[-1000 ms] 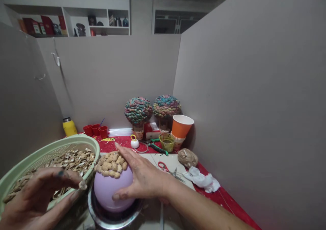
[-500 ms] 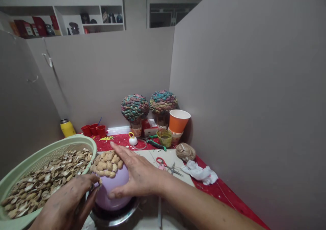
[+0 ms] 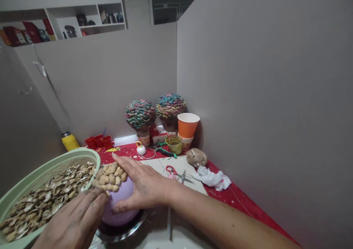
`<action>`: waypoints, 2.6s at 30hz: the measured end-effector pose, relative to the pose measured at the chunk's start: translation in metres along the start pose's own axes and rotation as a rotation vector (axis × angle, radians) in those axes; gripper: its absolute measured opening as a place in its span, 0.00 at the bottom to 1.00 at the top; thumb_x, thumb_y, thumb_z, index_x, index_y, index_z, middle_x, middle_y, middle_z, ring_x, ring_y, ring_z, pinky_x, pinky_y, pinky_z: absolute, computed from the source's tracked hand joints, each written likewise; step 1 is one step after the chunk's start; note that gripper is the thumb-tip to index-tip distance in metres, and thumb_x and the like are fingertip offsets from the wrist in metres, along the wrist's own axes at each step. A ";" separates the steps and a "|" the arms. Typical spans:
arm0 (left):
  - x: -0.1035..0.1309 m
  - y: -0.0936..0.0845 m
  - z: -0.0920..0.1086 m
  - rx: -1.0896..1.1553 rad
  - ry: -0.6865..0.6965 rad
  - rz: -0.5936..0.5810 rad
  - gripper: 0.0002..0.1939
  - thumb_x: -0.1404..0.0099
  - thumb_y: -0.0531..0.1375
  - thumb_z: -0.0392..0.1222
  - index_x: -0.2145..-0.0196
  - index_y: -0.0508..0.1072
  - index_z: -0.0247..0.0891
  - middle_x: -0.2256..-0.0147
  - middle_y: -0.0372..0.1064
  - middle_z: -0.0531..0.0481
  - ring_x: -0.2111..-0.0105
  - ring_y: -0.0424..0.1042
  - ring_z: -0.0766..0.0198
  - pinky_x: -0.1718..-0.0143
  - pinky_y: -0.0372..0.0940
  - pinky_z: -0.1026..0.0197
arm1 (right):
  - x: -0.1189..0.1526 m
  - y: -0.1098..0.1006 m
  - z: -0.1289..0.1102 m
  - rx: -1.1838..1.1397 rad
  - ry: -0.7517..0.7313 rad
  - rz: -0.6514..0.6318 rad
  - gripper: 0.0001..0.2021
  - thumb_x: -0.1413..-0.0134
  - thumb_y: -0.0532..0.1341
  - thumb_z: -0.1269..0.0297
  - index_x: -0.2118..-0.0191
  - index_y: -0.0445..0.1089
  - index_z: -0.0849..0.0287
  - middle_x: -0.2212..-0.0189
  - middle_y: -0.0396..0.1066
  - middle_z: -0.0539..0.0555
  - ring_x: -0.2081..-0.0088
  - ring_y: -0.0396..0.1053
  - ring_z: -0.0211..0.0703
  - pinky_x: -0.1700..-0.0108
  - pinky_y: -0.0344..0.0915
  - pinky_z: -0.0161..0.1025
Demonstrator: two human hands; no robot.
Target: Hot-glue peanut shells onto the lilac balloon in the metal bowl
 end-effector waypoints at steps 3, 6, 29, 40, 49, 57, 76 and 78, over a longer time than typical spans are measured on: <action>0.001 0.002 -0.001 0.000 0.006 -0.008 0.19 0.32 0.44 0.28 0.52 0.70 0.31 0.61 0.75 0.38 0.60 0.74 0.52 0.55 0.68 0.54 | 0.000 0.000 0.000 0.011 -0.008 0.004 0.59 0.59 0.72 0.53 0.29 0.33 0.49 0.30 0.43 0.61 0.32 0.44 0.61 0.35 0.49 0.58; 0.003 0.005 -0.001 0.012 0.002 -0.029 0.18 0.32 0.45 0.28 0.54 0.71 0.32 0.60 0.75 0.39 0.59 0.73 0.53 0.55 0.68 0.55 | 0.000 0.001 0.001 0.024 -0.009 0.000 0.59 0.60 0.73 0.53 0.29 0.34 0.51 0.30 0.43 0.62 0.32 0.45 0.62 0.35 0.49 0.57; 0.006 -0.002 -0.007 0.044 0.044 0.002 0.12 0.34 0.53 0.27 0.56 0.73 0.30 0.63 0.79 0.39 0.62 0.79 0.55 0.60 0.75 0.58 | 0.002 -0.001 -0.001 0.040 0.017 -0.016 0.60 0.60 0.73 0.53 0.29 0.35 0.53 0.30 0.42 0.63 0.32 0.44 0.61 0.35 0.49 0.60; 0.021 -0.012 -0.012 0.456 -0.610 0.123 0.13 0.34 0.59 0.35 0.53 0.67 0.45 0.56 0.72 0.48 0.53 0.73 0.59 0.51 0.71 0.59 | 0.004 0.000 0.005 0.010 0.084 0.008 0.61 0.62 0.73 0.50 0.29 0.33 0.51 0.30 0.43 0.64 0.32 0.45 0.62 0.36 0.49 0.62; 0.014 0.024 -0.001 0.683 -0.798 -0.074 0.28 0.32 0.56 0.42 0.37 0.53 0.49 0.33 0.49 0.40 0.34 0.51 0.47 0.36 0.52 0.38 | 0.007 0.004 0.013 -0.044 0.084 0.052 0.63 0.65 0.75 0.52 0.29 0.33 0.49 0.30 0.43 0.63 0.32 0.45 0.63 0.36 0.47 0.63; 0.020 0.039 -0.005 0.696 -0.781 -0.053 0.33 0.32 0.56 0.42 0.34 0.48 0.56 0.31 0.46 0.46 0.33 0.48 0.46 0.37 0.49 0.34 | 0.009 0.006 0.015 -0.060 0.108 0.053 0.65 0.66 0.76 0.57 0.29 0.32 0.47 0.30 0.44 0.60 0.32 0.46 0.61 0.35 0.49 0.60; 0.019 0.043 -0.003 0.737 -0.753 -0.004 0.27 0.33 0.57 0.41 0.38 0.59 0.50 0.35 0.56 0.42 0.35 0.55 0.45 0.39 0.56 0.36 | 0.014 0.010 0.014 -0.162 0.121 0.020 0.58 0.59 0.71 0.45 0.29 0.37 0.54 0.29 0.39 0.63 0.31 0.40 0.59 0.33 0.42 0.60; 0.017 0.043 -0.002 0.734 -0.752 0.009 0.26 0.33 0.57 0.41 0.38 0.59 0.51 0.35 0.57 0.43 0.35 0.56 0.46 0.40 0.57 0.36 | 0.014 0.009 0.012 -0.175 0.091 0.039 0.53 0.53 0.67 0.45 0.29 0.37 0.54 0.30 0.40 0.62 0.31 0.42 0.58 0.34 0.42 0.59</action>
Point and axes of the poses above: each hand's wrist, its own x-axis away from the middle knuckle, its own y-axis out of the palm, z = x × y, the point moved 1 cm from there along -x, towards the middle knuckle
